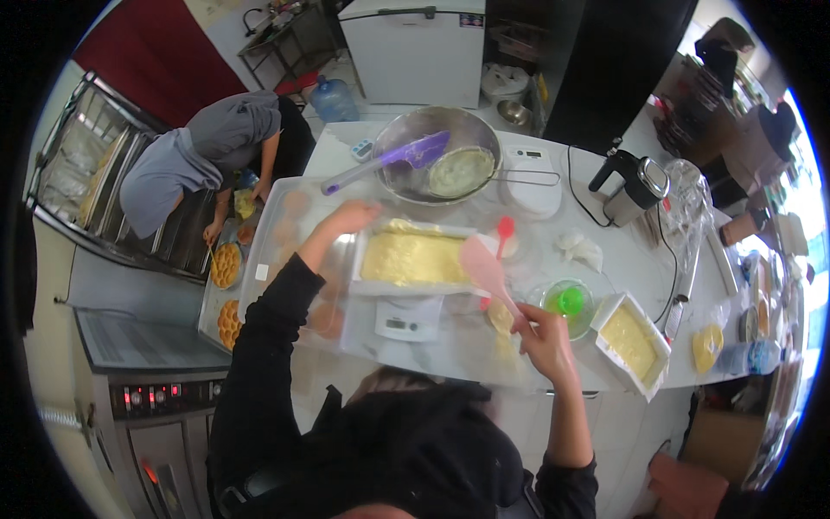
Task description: The person scrapes batter from a small ladle into a parchment-lined loaf pan using a spatula, smooths the batter in the pan using spatulas, and adjusts the baking paper and pan by hand.
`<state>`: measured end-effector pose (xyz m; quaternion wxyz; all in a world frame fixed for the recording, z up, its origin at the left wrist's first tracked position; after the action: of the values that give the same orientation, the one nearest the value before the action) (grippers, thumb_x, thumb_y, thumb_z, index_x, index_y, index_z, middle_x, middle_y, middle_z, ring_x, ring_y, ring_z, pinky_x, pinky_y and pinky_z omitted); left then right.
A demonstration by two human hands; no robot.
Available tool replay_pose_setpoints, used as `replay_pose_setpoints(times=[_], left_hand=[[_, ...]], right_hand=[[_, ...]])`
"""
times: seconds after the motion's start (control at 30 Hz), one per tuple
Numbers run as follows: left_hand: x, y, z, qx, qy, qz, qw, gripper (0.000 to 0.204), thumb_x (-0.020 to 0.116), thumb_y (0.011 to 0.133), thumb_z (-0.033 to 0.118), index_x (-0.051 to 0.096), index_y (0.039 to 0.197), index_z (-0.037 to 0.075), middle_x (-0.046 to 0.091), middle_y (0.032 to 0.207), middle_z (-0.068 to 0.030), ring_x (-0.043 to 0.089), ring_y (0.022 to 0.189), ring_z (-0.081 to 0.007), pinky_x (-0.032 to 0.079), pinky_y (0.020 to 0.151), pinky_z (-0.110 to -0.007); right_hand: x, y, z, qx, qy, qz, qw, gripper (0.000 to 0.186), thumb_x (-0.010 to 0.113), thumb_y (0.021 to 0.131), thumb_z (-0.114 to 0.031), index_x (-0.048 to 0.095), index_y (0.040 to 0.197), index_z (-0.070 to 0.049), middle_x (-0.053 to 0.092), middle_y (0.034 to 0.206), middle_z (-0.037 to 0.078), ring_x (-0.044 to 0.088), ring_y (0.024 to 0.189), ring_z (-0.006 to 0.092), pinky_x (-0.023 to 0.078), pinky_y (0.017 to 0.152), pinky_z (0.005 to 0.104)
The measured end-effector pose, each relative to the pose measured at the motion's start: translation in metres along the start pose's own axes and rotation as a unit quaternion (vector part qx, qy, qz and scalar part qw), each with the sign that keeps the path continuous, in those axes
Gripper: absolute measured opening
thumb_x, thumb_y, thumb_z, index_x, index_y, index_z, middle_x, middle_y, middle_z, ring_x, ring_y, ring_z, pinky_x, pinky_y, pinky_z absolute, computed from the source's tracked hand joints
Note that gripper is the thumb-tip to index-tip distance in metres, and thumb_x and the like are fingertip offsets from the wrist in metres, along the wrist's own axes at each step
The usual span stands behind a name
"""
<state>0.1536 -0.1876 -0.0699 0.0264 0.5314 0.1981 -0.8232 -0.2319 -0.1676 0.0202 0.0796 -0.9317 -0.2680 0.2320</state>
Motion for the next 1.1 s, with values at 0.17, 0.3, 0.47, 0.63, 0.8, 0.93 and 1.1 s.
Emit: replay_pose_setpoints(times=[0.17, 0.3, 0.47, 0.63, 0.8, 0.93, 1.1], left_hand=[[0.004, 0.005, 0.013, 0.038, 0.02, -0.008, 0.999, 0.045, 0.034, 0.083, 0.034, 0.062, 0.078, -0.001, 0.06, 0.08, -0.0184, 0.056, 0.079, -0.0351, 0.044, 0.073, -0.04], [0.001, 0.02, 0.01, 0.031, 0.04, -0.048, 0.998, 0.037, 0.038, 0.079, 0.028, 0.062, 0.081, 0.0, 0.06, 0.084, -0.0177, 0.057, 0.08, -0.0339, 0.044, 0.073, -0.04], [-0.003, 0.03, 0.021, 0.112, 0.102, -0.096, 0.984, 0.026, 0.042, 0.068, 0.014, 0.062, 0.075, -0.001, 0.06, 0.079, -0.0182, 0.058, 0.075, -0.0312, 0.045, 0.068, -0.039], [-0.008, 0.04, 0.02, 0.1, 0.079, -0.196, 0.972, 0.022, 0.045, 0.065, 0.017, 0.059, 0.062, 0.0, 0.058, 0.068, -0.0154, 0.055, 0.063, -0.026, 0.042, 0.057, -0.037], [0.002, 0.057, 0.009, 0.05, 0.063, -0.269, 0.96, 0.021, 0.048, 0.064, 0.022, 0.054, 0.057, 0.003, 0.05, 0.056, -0.0085, 0.043, 0.048, -0.0203, 0.036, 0.048, -0.033], [0.008, 0.068, -0.003, 0.068, 0.018, -0.361, 0.93, 0.021, 0.053, 0.064, 0.027, 0.051, 0.059, 0.006, 0.04, 0.05, -0.0015, 0.033, 0.042, -0.0146, 0.027, 0.04, -0.03], [0.0, 0.056, -0.003, 0.104, -0.04, -0.366, 0.924, 0.021, 0.056, 0.065, 0.024, 0.046, 0.055, 0.007, 0.031, 0.047, 0.0018, 0.027, 0.039, -0.0105, 0.02, 0.036, -0.027]], right_hand=[[0.036, 0.025, -0.017, -0.064, -0.18, 0.044, 0.981, 0.022, 0.047, 0.077, -0.009, 0.06, 0.093, 0.0, 0.057, 0.058, 0.011, 0.052, 0.044, 0.014, 0.042, 0.048, 0.0285], [0.049, 0.036, -0.043, -0.021, -0.284, 0.07, 0.956, 0.022, 0.048, 0.069, -0.009, 0.063, 0.085, -0.004, 0.057, 0.067, 0.021, 0.054, 0.065, 0.0365, 0.042, 0.06, 0.0412], [0.06, 0.045, -0.045, -0.038, -0.354, 0.078, 0.931, 0.024, 0.047, 0.069, -0.008, 0.063, 0.087, -0.006, 0.055, 0.064, 0.02, 0.053, 0.063, 0.0348, 0.042, 0.06, 0.0395], [0.068, 0.049, -0.059, -0.04, -0.369, 0.041, 0.928, 0.026, 0.046, 0.07, -0.01, 0.063, 0.089, -0.007, 0.054, 0.059, 0.018, 0.051, 0.054, 0.031, 0.041, 0.055, 0.0354], [0.047, 0.043, -0.074, 0.032, -0.325, 0.009, 0.945, 0.026, 0.047, 0.07, -0.011, 0.064, 0.089, -0.007, 0.058, 0.075, 0.02, 0.056, 0.072, 0.0346, 0.044, 0.07, 0.0392], [0.034, 0.049, -0.064, 0.075, -0.316, 0.022, 0.946, 0.025, 0.05, 0.069, -0.013, 0.064, 0.089, -0.007, 0.059, 0.074, 0.019, 0.057, 0.072, 0.0333, 0.044, 0.068, 0.0381], [0.031, 0.06, -0.066, 0.106, -0.291, 0.0, 0.951, 0.024, 0.052, 0.071, -0.018, 0.064, 0.086, -0.003, 0.06, 0.064, 0.015, 0.058, 0.059, 0.0263, 0.045, 0.06, 0.0348]])
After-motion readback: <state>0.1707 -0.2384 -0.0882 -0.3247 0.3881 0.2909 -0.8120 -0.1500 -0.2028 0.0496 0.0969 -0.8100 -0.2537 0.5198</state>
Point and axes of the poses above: each hand's wrist, its own y-axis towards the middle knuckle, its own x-axis out of the palm, z = x × y, the point moved 2 cm from there along y, towards the middle knuckle
